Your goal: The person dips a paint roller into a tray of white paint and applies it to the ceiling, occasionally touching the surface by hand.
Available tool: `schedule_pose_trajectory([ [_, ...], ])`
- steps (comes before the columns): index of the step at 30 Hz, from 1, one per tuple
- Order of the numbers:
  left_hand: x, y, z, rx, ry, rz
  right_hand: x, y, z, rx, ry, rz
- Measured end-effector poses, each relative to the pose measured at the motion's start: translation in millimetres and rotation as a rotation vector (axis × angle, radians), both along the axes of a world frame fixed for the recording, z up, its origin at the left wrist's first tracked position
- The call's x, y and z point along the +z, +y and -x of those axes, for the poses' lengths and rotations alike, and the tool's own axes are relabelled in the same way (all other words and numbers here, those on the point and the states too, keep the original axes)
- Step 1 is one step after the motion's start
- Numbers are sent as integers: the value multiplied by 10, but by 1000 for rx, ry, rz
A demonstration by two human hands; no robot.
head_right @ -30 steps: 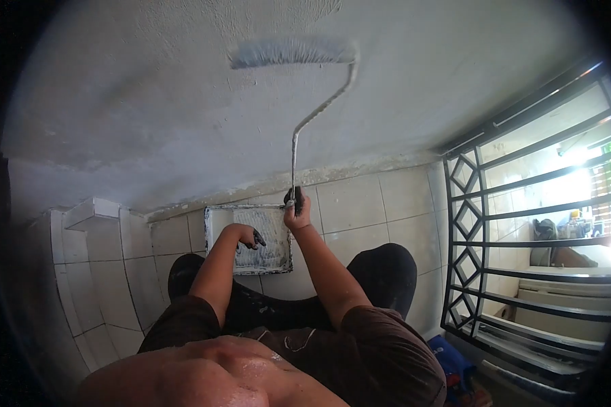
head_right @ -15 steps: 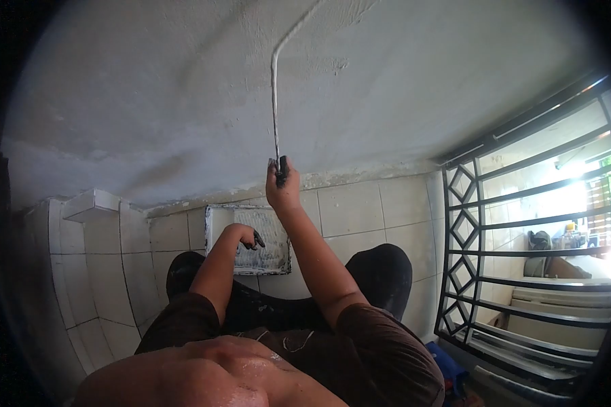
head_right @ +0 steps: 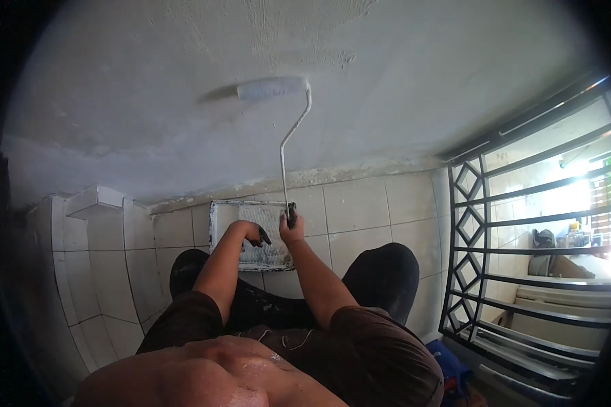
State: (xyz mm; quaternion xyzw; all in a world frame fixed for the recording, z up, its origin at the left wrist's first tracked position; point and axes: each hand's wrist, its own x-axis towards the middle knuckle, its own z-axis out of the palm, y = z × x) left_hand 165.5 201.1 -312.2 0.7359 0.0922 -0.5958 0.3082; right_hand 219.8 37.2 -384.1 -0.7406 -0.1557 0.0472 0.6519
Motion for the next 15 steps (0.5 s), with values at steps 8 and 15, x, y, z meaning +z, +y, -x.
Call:
schedule_pose_trajectory([
  [8,268,-85,-61,24,30,-19,1387,97,-992,-39,21,-440],
  [15,-339,6,3,60,-7,156,2243,-74,-1624,-17,-14,-235],
])
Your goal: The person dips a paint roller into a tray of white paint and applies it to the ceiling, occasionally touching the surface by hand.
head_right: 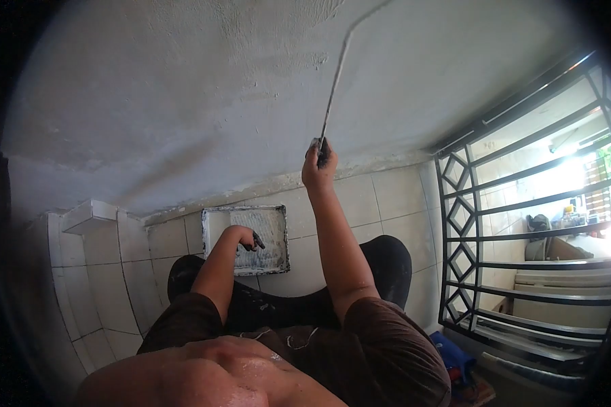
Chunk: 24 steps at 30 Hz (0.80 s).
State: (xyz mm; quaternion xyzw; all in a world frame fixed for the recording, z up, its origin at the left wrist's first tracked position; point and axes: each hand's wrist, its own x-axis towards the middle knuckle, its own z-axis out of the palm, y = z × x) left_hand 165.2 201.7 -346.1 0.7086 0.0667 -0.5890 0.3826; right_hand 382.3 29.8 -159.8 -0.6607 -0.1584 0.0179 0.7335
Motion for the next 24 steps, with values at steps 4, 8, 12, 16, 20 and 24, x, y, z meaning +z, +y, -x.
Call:
schedule_pose_trajectory([
  [4,128,-44,-35,-29,2,-78,-137,150,-64,-4,19,-1],
  [8,625,-197,-137,-85,-21,-168,-873,171,137,-27,54,85],
  [12,536,-197,-139,38,75,-49,-1718,-19,683,-65,81,214],
  [16,607,-304,-176,25,116,-143,-2042,-241,1240,-26,211,207],
  [20,712,-382,-233,-43,81,-208,-1974,-193,1209,-30,212,160],
  [24,620,-388,-240,-29,99,-100,-1436,-3,758,-62,108,107],
])
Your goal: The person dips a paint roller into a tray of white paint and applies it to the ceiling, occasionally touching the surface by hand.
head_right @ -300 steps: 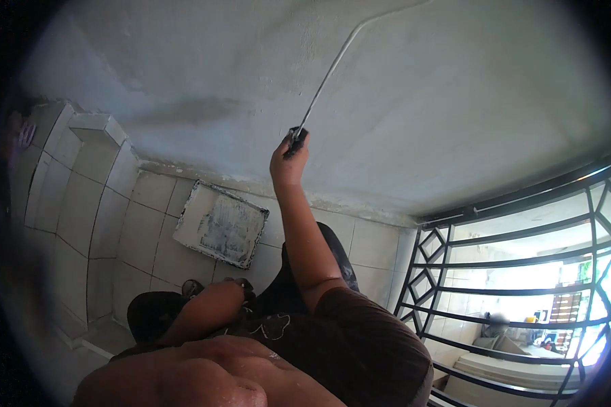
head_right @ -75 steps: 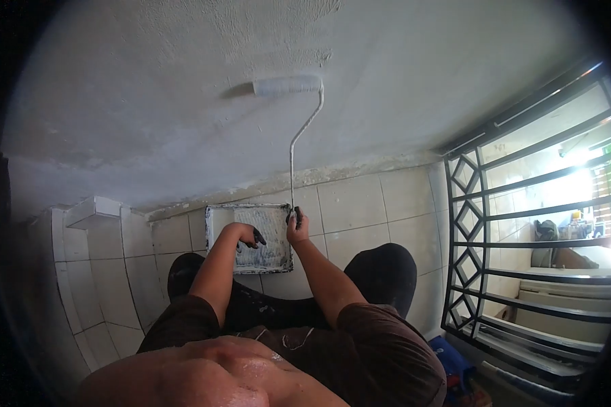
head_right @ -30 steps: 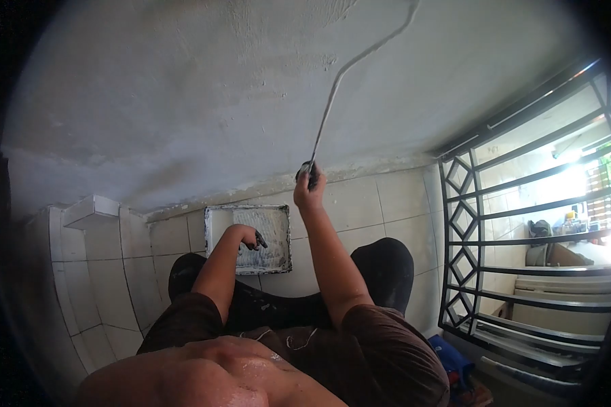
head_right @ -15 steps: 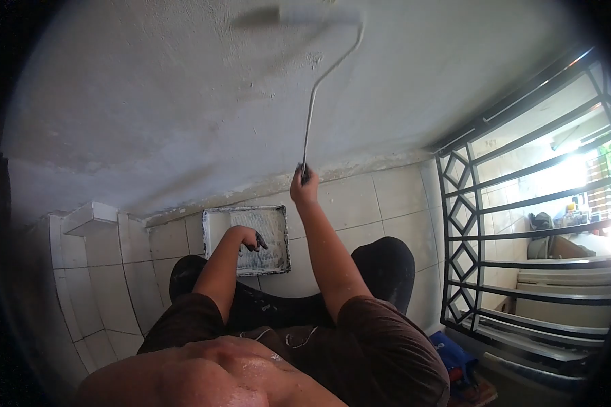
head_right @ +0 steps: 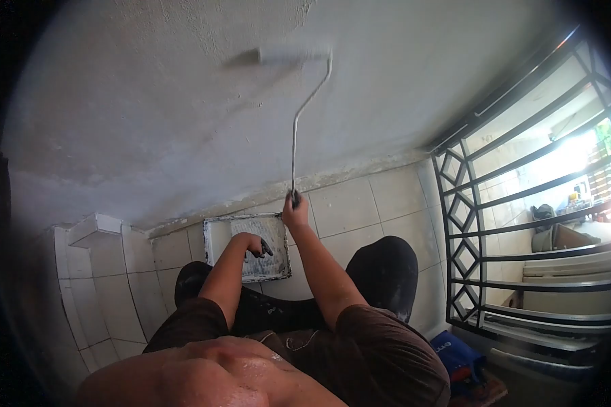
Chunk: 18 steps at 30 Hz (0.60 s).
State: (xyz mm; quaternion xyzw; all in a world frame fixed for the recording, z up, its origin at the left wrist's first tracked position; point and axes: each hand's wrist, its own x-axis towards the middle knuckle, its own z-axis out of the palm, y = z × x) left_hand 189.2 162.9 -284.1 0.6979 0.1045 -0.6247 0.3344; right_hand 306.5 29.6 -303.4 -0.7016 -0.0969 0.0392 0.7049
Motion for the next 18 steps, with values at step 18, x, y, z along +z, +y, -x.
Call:
schedule_pose_trajectory([
  [18,-63,-172,128,-146,-332,-158,1976,-546,-622,35,-223,-261],
])
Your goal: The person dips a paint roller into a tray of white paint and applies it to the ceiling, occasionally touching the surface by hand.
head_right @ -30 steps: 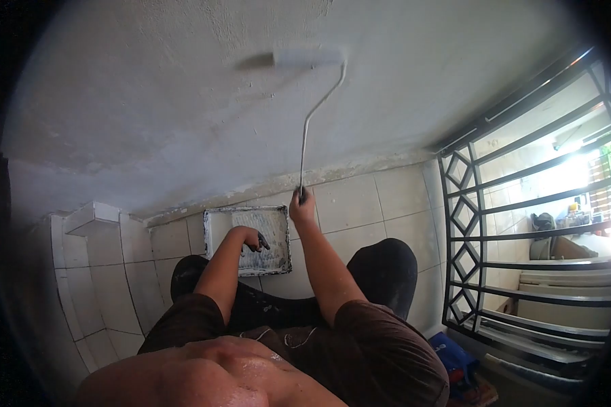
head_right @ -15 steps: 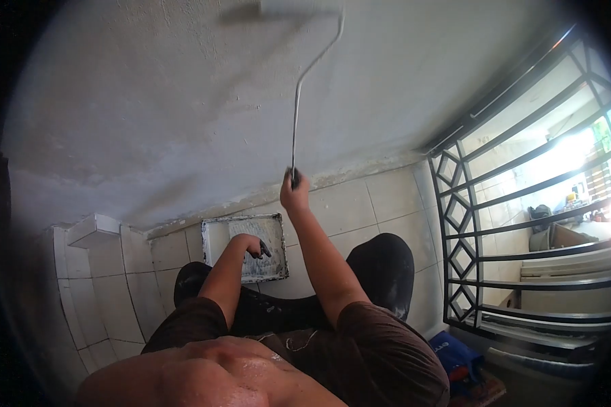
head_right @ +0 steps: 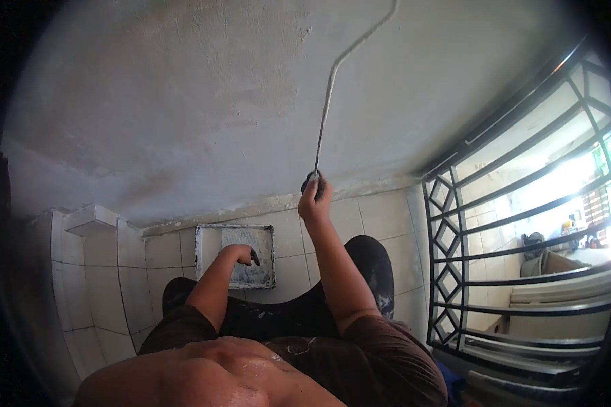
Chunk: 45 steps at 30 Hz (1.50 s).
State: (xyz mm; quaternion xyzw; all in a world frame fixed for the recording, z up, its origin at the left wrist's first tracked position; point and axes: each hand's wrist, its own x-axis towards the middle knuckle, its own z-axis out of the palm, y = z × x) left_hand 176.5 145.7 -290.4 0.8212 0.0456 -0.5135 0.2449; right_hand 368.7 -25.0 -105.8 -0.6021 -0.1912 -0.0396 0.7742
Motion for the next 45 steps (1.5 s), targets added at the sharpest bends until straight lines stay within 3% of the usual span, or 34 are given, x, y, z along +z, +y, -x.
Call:
schedule_pose_trajectory([
  [3,149,-101,13,163,-44,9,-276,-110,-63,70,21,52],
  [6,729,-329,-43,249,-44,57,-385,-135,-93,90,92,95],
  [9,715,-472,-23,325,-64,93,-414,-109,-228,76,131,150],
  [12,250,-510,172,266,-279,125,-517,-117,-279,21,73,240],
  [18,810,-789,265,240,-137,-119,-1587,-29,285,-69,99,282],
  [21,1521,-1030,104,218,-231,-107,-2118,-199,695,11,219,342],
  [23,1632,-1166,112,238,-327,-83,-2218,-199,714,39,239,344],
  [28,1839,-1299,193,223,-383,-67,-1705,-55,369,53,175,305],
  [34,2173,-1339,383,255,-411,-114,105,268,-239,-43,60,52],
  [37,2291,-1381,515,339,-438,-125,445,247,-485,-24,46,38],
  [39,2301,-1410,594,385,-462,-122,534,170,-517,57,84,55],
  [41,2266,-1425,651,426,-507,-102,279,114,-463,40,43,158],
  [45,2197,-1458,760,390,-510,-151,-841,-43,-151,-90,-62,354],
])
